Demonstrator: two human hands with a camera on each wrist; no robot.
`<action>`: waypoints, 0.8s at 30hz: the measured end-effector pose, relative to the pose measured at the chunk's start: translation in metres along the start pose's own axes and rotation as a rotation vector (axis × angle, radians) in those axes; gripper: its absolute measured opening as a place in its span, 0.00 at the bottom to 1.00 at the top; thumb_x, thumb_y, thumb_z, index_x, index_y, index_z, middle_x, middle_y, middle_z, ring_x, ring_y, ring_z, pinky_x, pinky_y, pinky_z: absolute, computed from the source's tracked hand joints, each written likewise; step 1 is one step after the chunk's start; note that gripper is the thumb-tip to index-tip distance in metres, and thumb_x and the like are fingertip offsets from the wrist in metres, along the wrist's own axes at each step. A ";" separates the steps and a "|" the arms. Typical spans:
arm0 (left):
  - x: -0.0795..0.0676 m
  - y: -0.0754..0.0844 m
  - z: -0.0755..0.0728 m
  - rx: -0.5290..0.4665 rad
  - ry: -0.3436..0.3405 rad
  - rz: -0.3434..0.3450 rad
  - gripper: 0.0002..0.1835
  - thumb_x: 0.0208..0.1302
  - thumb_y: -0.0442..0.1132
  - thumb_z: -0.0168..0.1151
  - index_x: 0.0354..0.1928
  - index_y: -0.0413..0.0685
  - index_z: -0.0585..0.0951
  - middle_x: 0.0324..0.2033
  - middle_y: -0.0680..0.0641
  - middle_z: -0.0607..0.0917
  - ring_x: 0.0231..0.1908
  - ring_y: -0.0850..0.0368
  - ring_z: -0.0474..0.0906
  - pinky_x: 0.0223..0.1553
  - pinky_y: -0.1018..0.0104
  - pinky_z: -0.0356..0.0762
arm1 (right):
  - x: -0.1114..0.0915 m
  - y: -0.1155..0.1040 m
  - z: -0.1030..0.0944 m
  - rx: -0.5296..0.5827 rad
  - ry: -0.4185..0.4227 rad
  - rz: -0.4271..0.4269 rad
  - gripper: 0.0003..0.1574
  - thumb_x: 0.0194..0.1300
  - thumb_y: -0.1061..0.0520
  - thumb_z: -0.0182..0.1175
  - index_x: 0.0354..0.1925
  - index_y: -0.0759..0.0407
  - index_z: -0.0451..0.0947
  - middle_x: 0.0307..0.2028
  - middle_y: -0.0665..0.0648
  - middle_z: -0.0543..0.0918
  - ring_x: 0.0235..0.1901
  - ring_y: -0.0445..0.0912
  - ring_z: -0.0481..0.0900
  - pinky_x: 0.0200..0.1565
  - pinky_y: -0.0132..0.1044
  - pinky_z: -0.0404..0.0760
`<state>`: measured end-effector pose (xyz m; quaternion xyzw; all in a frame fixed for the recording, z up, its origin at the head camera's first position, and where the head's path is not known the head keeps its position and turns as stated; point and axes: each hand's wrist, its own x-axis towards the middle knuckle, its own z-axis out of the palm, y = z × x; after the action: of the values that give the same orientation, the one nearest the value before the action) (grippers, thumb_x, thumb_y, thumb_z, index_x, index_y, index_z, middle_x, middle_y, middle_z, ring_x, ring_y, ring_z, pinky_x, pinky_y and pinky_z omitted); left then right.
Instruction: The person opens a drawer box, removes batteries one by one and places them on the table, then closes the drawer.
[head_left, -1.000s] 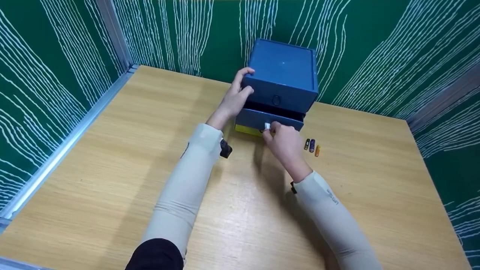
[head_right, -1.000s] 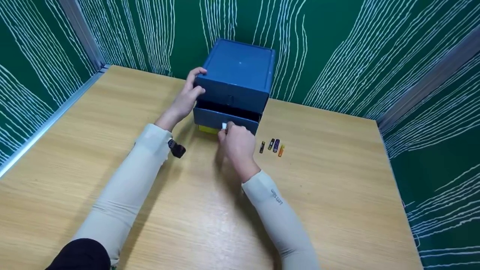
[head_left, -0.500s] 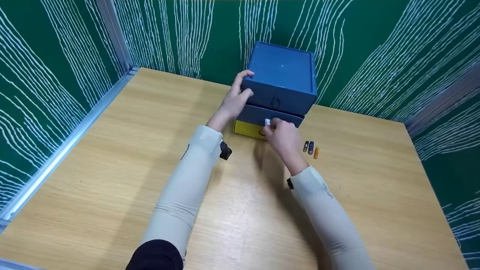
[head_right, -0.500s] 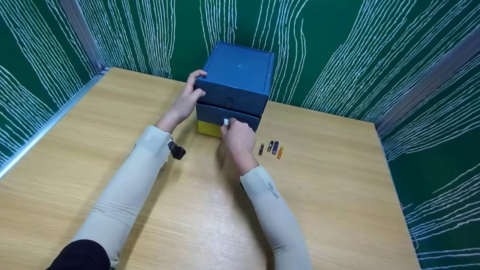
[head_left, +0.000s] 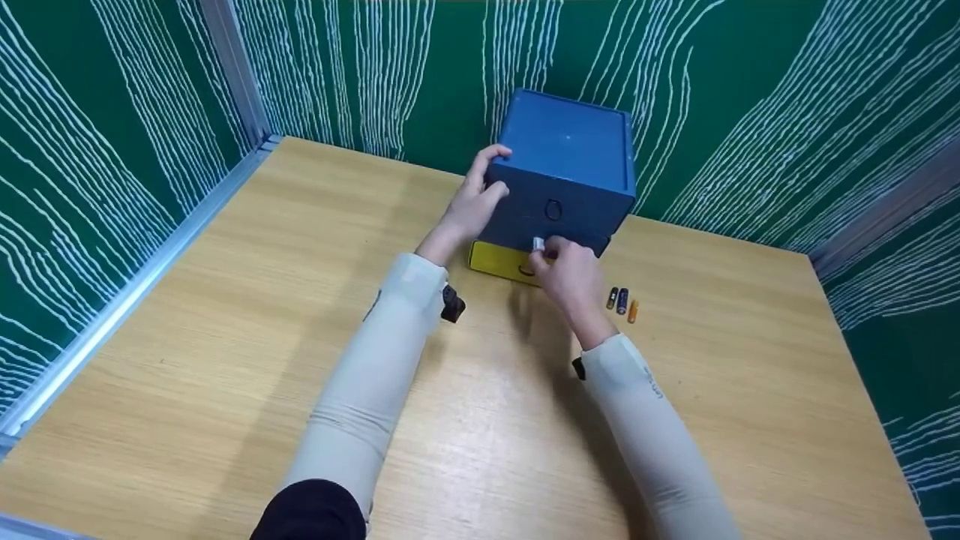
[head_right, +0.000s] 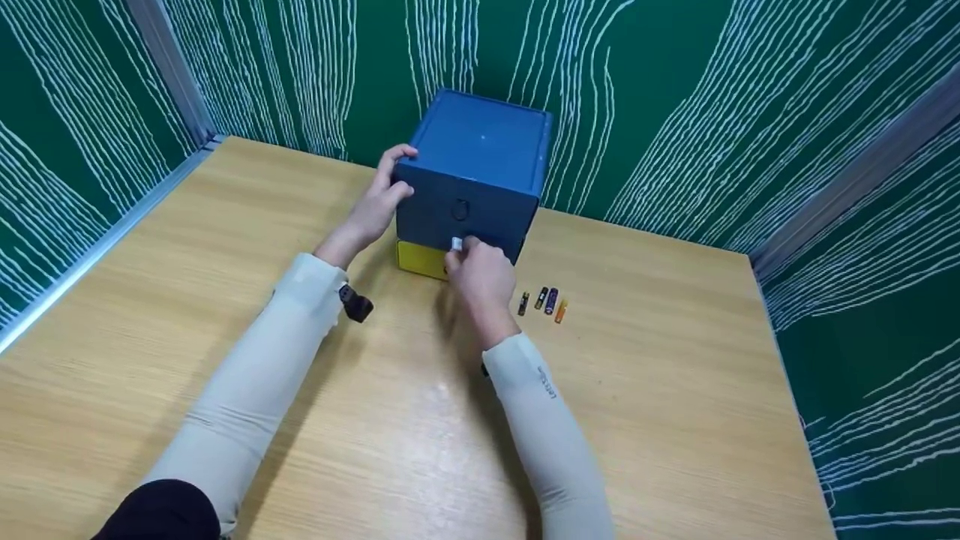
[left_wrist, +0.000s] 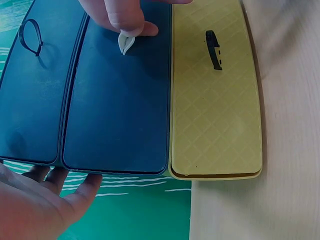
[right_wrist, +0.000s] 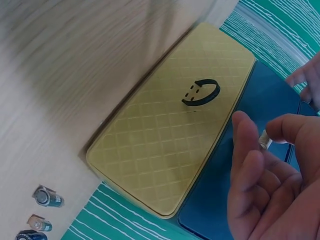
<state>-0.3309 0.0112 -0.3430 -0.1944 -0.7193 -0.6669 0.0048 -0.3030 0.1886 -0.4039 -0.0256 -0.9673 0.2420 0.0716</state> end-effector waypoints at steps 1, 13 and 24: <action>0.000 0.000 0.000 0.003 -0.002 0.002 0.23 0.61 0.35 0.39 0.58 0.60 0.57 0.64 0.55 0.51 0.60 0.56 0.54 0.59 0.53 0.55 | 0.000 0.001 0.001 0.004 0.002 -0.002 0.17 0.57 0.42 0.50 0.40 0.49 0.75 0.33 0.49 0.79 0.28 0.44 0.75 0.28 0.33 0.74; -0.002 0.002 0.001 0.007 0.000 -0.012 0.23 0.61 0.37 0.40 0.58 0.63 0.57 0.65 0.56 0.50 0.60 0.56 0.54 0.60 0.53 0.53 | -0.005 0.012 0.014 0.014 -0.208 0.010 0.17 0.52 0.41 0.57 0.38 0.46 0.76 0.33 0.48 0.77 0.31 0.46 0.73 0.29 0.36 0.73; 0.000 -0.001 0.001 -0.016 -0.003 -0.026 0.23 0.61 0.36 0.40 0.58 0.64 0.56 0.65 0.54 0.50 0.60 0.55 0.54 0.60 0.52 0.54 | -0.008 0.016 0.023 -0.013 -0.227 -0.048 0.19 0.51 0.42 0.58 0.38 0.50 0.76 0.32 0.49 0.77 0.30 0.47 0.73 0.32 0.37 0.72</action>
<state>-0.3304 0.0124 -0.3440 -0.1863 -0.7163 -0.6725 -0.0066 -0.2987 0.1915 -0.4321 0.0245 -0.9710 0.2353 -0.0331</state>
